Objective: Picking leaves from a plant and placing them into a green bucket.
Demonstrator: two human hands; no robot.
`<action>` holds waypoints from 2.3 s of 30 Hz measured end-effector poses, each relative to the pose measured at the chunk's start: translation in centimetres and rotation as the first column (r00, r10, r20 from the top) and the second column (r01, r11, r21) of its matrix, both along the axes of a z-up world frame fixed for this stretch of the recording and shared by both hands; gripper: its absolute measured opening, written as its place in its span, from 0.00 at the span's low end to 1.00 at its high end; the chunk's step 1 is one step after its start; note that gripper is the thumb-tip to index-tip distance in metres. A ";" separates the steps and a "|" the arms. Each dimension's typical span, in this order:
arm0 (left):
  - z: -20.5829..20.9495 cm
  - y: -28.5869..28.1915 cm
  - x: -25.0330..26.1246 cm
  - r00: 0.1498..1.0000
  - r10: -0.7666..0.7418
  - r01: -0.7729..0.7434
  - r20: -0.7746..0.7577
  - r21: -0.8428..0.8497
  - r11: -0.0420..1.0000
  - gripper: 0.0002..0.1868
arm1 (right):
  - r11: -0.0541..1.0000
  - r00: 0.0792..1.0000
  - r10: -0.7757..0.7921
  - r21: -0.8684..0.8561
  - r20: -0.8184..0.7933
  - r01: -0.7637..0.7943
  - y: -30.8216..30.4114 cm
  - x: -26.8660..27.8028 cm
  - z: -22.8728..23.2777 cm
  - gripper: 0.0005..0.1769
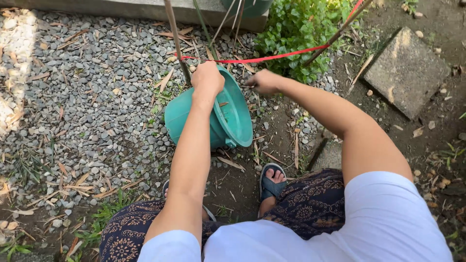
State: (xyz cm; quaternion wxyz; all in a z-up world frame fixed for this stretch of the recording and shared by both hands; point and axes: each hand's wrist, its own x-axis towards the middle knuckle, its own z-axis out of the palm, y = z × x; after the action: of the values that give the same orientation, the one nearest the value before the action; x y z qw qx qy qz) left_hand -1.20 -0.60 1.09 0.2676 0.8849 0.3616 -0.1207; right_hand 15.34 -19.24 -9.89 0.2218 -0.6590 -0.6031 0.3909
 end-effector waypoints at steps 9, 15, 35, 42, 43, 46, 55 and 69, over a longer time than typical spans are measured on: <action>-0.3 -0.7 1.7 0.995 -0.004 0.001 0.102 0.030 1.000 0.14 | 0.847 0.753 -0.105 -0.339 0.650 0.411 -3.6 6.3 -5.9 0.20; 0.2 -0.4 2.8 0.978 0.033 -0.050 0.205 0.077 0.996 0.18 | 0.832 0.622 -0.284 -0.135 0.730 0.539 -2.0 1.5 -4.2 0.60; 2.8 -0.3 1.5 0.962 0.183 -0.177 0.203 -0.048 0.983 0.32 | 0.557 0.558 -0.691 -0.154 0.459 0.816 -2.3 3.6 -11.4 0.27; 2.8 0.2 0.9 0.955 0.203 -0.193 0.217 -0.066 0.979 0.32 | 0.500 0.492 -0.787 -0.080 0.372 0.862 -2.7 5.8 -14.5 0.16; 2.7 0.3 1.1 0.955 0.201 -0.191 0.219 -0.066 0.979 0.32 | 0.499 0.489 -0.788 -0.078 0.373 0.863 -2.7 6.2 -14.5 0.16; 2.1 0.0 1.2 0.946 0.205 -0.193 0.251 -0.072 0.979 0.31 | 0.550 0.533 -0.760 -0.069 0.371 0.833 -3.9 6.4 -14.7 0.16; 1.8 -0.4 2.5 0.961 0.182 -0.180 0.210 -0.031 0.983 0.32 | 0.589 0.602 -0.764 -0.130 0.231 0.798 -4.0 6.8 -12.3 0.11; 1.8 0.0 2.0 0.963 0.177 -0.175 0.203 -0.029 0.984 0.31 | 0.750 0.582 -0.651 -0.299 -0.487 0.589 -0.5 3.9 -5.7 0.16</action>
State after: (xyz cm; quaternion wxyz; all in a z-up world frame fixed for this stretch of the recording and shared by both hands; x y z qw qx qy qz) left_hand 0.82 -0.60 2.85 0.3179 0.8556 0.4085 -0.0065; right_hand 19.26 -19.77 -15.55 0.4769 -0.6920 -0.2193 0.4956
